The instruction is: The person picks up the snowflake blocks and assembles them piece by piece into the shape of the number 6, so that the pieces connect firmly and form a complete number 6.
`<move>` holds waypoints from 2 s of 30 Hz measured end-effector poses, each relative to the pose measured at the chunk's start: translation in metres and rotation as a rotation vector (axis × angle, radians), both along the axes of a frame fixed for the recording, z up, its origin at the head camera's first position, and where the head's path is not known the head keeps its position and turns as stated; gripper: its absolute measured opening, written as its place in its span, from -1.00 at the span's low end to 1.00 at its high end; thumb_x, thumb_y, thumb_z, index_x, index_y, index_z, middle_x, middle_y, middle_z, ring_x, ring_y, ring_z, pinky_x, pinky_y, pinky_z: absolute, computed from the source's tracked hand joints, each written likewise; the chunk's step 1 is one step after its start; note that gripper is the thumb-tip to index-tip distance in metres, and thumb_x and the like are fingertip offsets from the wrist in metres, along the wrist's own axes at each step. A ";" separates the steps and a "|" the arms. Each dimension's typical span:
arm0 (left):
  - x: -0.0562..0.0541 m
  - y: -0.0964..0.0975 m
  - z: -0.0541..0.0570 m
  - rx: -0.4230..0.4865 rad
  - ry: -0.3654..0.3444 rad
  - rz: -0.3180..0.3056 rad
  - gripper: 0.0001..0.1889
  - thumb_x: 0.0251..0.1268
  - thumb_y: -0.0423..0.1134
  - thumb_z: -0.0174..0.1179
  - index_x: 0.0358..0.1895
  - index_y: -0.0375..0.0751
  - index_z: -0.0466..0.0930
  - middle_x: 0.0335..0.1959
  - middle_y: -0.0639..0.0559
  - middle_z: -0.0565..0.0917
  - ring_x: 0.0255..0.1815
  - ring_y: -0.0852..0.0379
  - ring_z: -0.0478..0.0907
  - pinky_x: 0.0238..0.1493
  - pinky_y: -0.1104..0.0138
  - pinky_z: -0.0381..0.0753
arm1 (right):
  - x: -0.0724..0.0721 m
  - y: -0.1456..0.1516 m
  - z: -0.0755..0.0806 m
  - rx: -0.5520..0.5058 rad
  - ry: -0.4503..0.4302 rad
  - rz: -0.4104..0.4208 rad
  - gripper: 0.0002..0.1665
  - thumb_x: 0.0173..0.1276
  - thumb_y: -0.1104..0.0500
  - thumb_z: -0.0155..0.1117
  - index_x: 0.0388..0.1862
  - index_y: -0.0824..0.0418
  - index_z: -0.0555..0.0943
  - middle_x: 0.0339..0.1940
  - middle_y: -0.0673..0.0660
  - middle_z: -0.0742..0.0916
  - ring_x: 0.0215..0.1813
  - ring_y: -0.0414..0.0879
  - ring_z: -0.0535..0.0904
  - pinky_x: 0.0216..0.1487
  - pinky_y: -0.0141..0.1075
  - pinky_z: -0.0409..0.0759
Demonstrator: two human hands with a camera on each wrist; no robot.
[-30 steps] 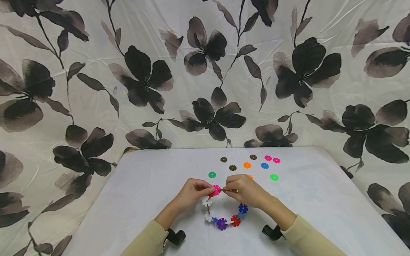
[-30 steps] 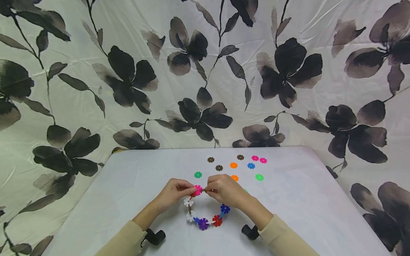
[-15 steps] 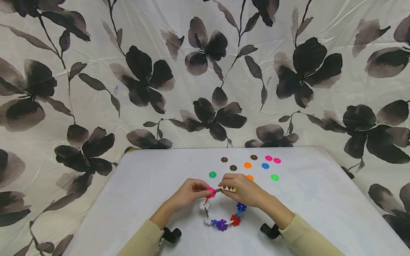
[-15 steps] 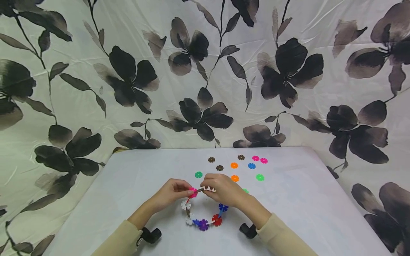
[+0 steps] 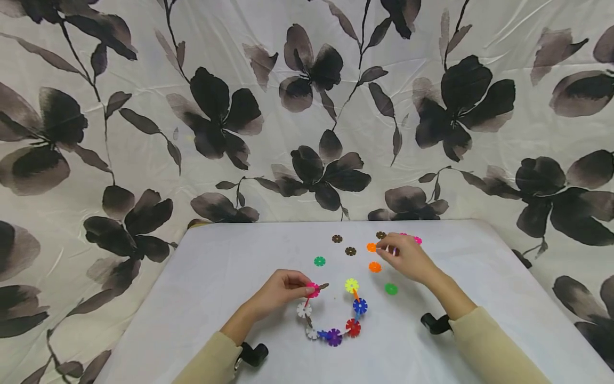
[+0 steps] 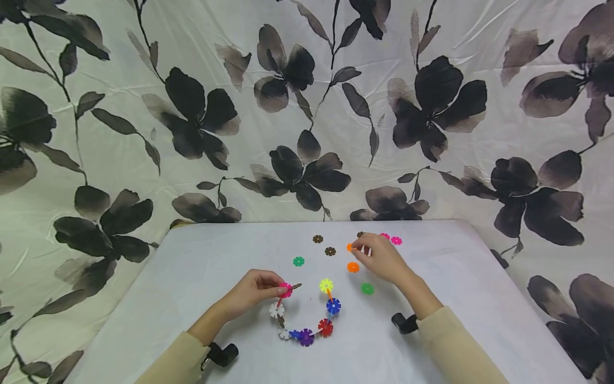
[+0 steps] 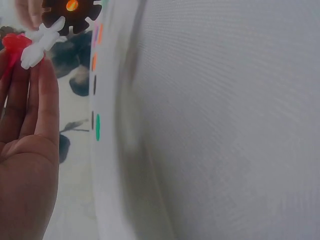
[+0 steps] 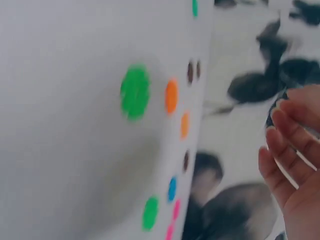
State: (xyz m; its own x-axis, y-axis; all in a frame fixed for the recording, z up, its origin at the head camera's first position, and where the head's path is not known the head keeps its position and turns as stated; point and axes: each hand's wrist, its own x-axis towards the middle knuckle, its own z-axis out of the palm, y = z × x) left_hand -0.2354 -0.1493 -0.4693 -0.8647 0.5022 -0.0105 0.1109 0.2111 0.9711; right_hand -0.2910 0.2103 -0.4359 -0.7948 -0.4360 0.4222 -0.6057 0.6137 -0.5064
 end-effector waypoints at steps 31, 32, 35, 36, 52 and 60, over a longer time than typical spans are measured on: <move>-0.006 0.005 0.001 -0.003 0.007 -0.010 -0.81 0.36 -0.24 0.38 -0.07 -0.25 0.76 -0.20 -0.08 0.81 -0.14 -0.11 0.73 -0.01 0.30 0.69 | -0.064 0.051 -0.050 0.121 -0.446 -0.389 -0.62 0.44 0.10 0.35 -0.01 0.42 0.64 -0.19 0.23 0.72 -0.17 0.06 0.56 -0.08 -0.06 0.55; -0.006 0.006 0.001 -0.004 0.009 -0.008 -0.81 0.36 -0.25 0.38 -0.07 -0.26 0.76 -0.20 -0.08 0.81 -0.15 -0.09 0.73 -0.01 0.30 0.69 | -0.064 0.051 -0.050 0.117 -0.445 -0.381 -0.61 0.43 0.10 0.36 0.01 0.42 0.64 -0.19 0.23 0.71 -0.17 0.06 0.56 -0.09 -0.07 0.54; -0.006 0.006 0.000 -0.006 0.008 -0.003 -0.82 0.36 -0.25 0.37 -0.08 -0.27 0.76 -0.21 -0.07 0.81 -0.20 0.02 0.73 -0.02 0.31 0.69 | -0.062 0.051 -0.050 0.118 -0.435 -0.354 -0.57 0.41 0.08 0.39 0.04 0.41 0.63 -0.20 0.20 0.69 -0.17 0.06 0.53 -0.11 -0.11 0.50; -0.006 0.006 0.000 -0.007 0.007 0.000 -0.82 0.37 -0.25 0.37 -0.08 -0.27 0.76 -0.22 -0.07 0.81 -0.21 0.05 0.72 -0.02 0.32 0.69 | -0.062 0.051 -0.050 0.119 -0.433 -0.346 -0.57 0.40 0.08 0.40 0.04 0.40 0.63 -0.21 0.19 0.68 -0.18 0.05 0.53 -0.12 -0.13 0.49; -0.006 0.005 -0.001 -0.016 0.007 0.005 -0.83 0.37 -0.25 0.37 -0.07 -0.24 0.77 -0.20 -0.07 0.80 -0.20 0.07 0.72 0.01 0.30 0.70 | -0.055 0.052 -0.053 0.079 -0.430 -0.346 -0.73 0.42 0.17 0.37 -0.15 0.42 0.67 -0.33 0.18 0.65 -0.22 0.03 0.49 -0.17 -0.18 0.52; -0.006 0.004 -0.001 -0.007 0.013 -0.011 -0.83 0.39 -0.26 0.35 -0.07 -0.25 0.77 -0.20 -0.08 0.80 -0.20 0.08 0.72 0.01 0.29 0.70 | -0.042 0.045 -0.043 0.034 -0.420 -0.285 -0.62 0.57 0.12 0.19 0.06 0.43 0.69 -0.18 0.21 0.72 -0.14 0.04 0.51 -0.03 -0.09 0.59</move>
